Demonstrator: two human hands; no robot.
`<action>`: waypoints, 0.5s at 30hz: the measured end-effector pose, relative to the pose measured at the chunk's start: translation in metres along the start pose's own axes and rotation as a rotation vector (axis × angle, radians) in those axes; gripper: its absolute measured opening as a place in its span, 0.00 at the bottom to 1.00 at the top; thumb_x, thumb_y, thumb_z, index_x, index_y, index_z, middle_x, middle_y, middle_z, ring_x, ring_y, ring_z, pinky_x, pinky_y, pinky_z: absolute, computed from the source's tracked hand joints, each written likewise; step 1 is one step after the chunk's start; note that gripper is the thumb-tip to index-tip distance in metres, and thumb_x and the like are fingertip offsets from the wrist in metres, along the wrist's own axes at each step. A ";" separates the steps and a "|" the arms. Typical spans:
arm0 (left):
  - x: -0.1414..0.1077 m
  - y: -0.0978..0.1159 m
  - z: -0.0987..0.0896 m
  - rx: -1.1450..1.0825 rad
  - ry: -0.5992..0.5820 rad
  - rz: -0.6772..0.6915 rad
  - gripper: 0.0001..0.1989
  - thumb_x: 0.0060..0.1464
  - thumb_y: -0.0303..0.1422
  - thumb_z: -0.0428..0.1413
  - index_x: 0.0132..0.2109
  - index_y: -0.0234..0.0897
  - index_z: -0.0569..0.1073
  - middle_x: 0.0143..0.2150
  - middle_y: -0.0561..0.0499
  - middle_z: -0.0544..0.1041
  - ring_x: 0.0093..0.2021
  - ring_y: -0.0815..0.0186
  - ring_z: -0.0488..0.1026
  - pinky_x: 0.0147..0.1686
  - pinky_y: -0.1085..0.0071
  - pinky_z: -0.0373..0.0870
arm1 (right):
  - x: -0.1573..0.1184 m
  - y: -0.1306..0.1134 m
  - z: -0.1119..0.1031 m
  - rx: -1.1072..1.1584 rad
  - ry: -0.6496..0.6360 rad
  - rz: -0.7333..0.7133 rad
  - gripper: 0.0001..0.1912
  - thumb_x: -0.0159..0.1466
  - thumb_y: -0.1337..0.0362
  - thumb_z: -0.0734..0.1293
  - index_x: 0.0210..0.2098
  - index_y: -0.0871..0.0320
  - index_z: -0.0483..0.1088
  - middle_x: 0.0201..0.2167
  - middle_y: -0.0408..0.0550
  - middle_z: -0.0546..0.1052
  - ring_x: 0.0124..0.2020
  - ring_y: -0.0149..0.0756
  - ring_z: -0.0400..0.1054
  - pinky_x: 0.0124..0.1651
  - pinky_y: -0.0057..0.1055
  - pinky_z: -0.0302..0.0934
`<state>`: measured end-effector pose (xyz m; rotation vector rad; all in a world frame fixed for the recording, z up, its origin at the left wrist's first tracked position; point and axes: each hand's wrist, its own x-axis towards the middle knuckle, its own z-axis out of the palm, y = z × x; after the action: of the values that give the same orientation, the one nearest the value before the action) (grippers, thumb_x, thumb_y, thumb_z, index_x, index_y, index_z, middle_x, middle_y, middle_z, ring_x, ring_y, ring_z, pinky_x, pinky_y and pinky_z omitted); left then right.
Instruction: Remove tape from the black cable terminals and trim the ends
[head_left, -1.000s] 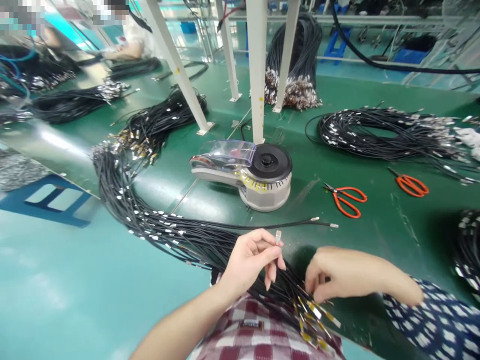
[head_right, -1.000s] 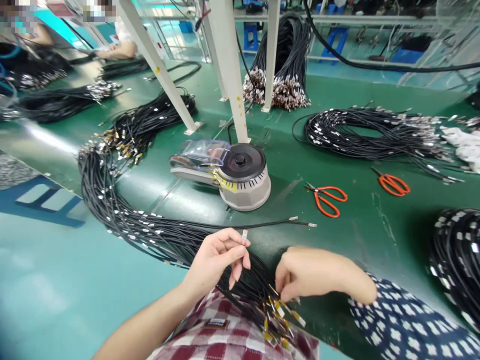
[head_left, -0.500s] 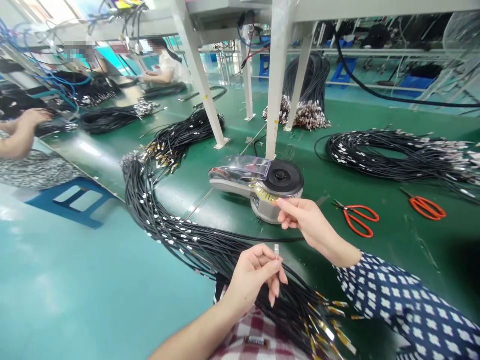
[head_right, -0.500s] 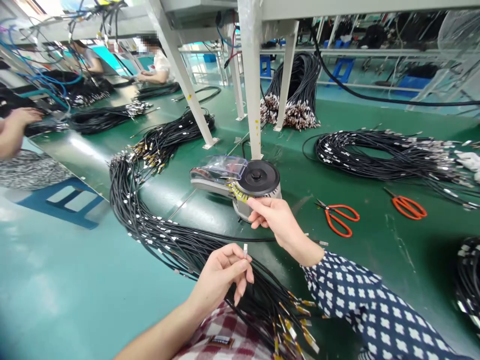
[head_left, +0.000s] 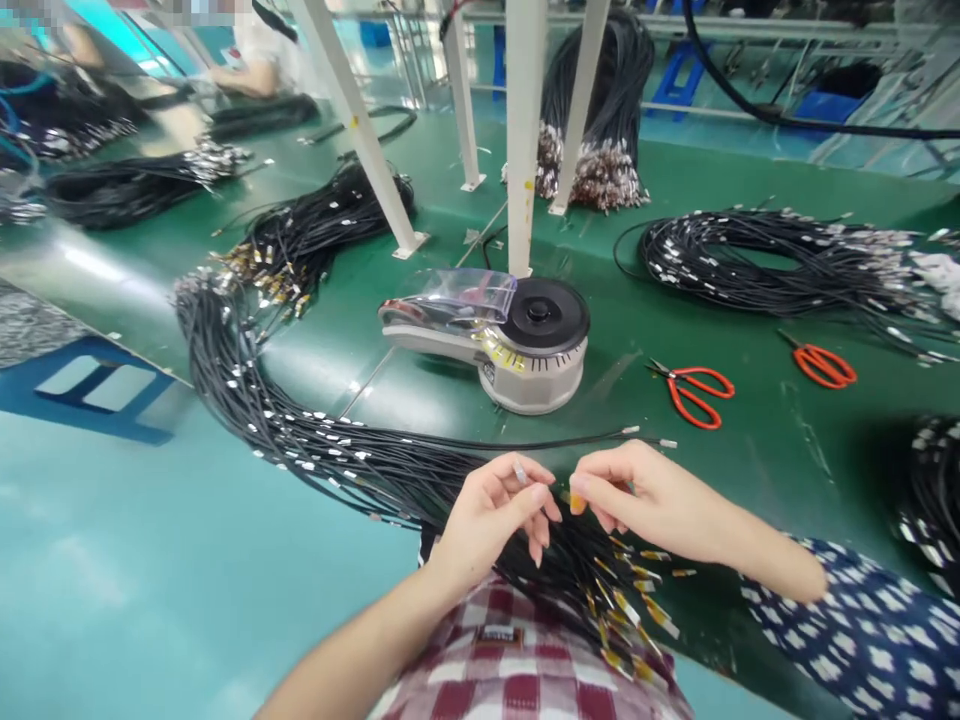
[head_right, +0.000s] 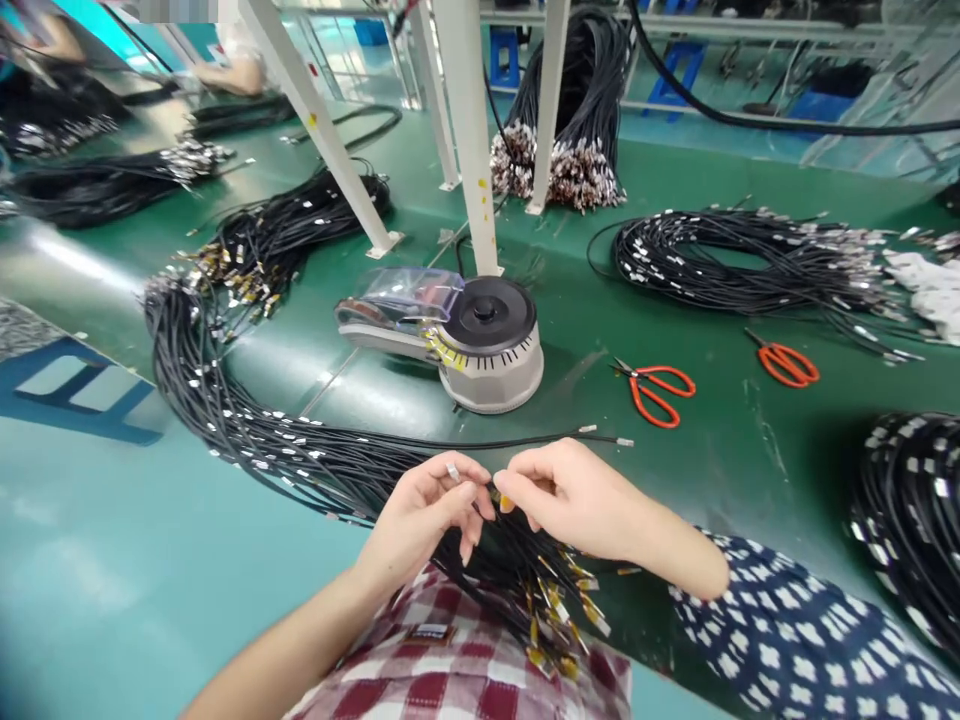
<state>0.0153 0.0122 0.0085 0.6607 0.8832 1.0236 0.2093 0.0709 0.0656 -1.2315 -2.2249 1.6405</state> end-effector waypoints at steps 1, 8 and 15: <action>0.001 0.001 0.003 0.023 -0.009 -0.011 0.17 0.52 0.41 0.65 0.39 0.30 0.73 0.27 0.48 0.78 0.19 0.70 0.72 0.16 0.76 0.72 | -0.002 0.001 0.000 -0.070 0.015 -0.009 0.22 0.70 0.54 0.57 0.26 0.59 0.69 0.18 0.41 0.70 0.19 0.27 0.57 0.23 0.27 0.49; 0.003 0.006 0.022 0.226 0.031 -0.093 0.16 0.49 0.39 0.66 0.31 0.30 0.72 0.23 0.51 0.76 0.16 0.75 0.68 0.13 0.80 0.66 | -0.010 0.006 0.000 -0.244 0.091 -0.010 0.24 0.71 0.55 0.56 0.24 0.57 0.70 0.16 0.39 0.68 0.18 0.27 0.56 0.24 0.28 0.49; 0.008 -0.001 0.021 0.172 0.049 -0.097 0.14 0.50 0.38 0.65 0.30 0.32 0.72 0.22 0.52 0.76 0.15 0.75 0.67 0.11 0.80 0.65 | -0.012 0.028 0.012 0.094 0.275 0.047 0.21 0.70 0.51 0.57 0.38 0.58 0.76 0.31 0.47 0.79 0.30 0.34 0.71 0.31 0.28 0.60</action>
<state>0.0361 0.0177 0.0161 0.7320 1.0444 0.8871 0.2260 0.0565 0.0416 -1.3984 -1.9480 1.4690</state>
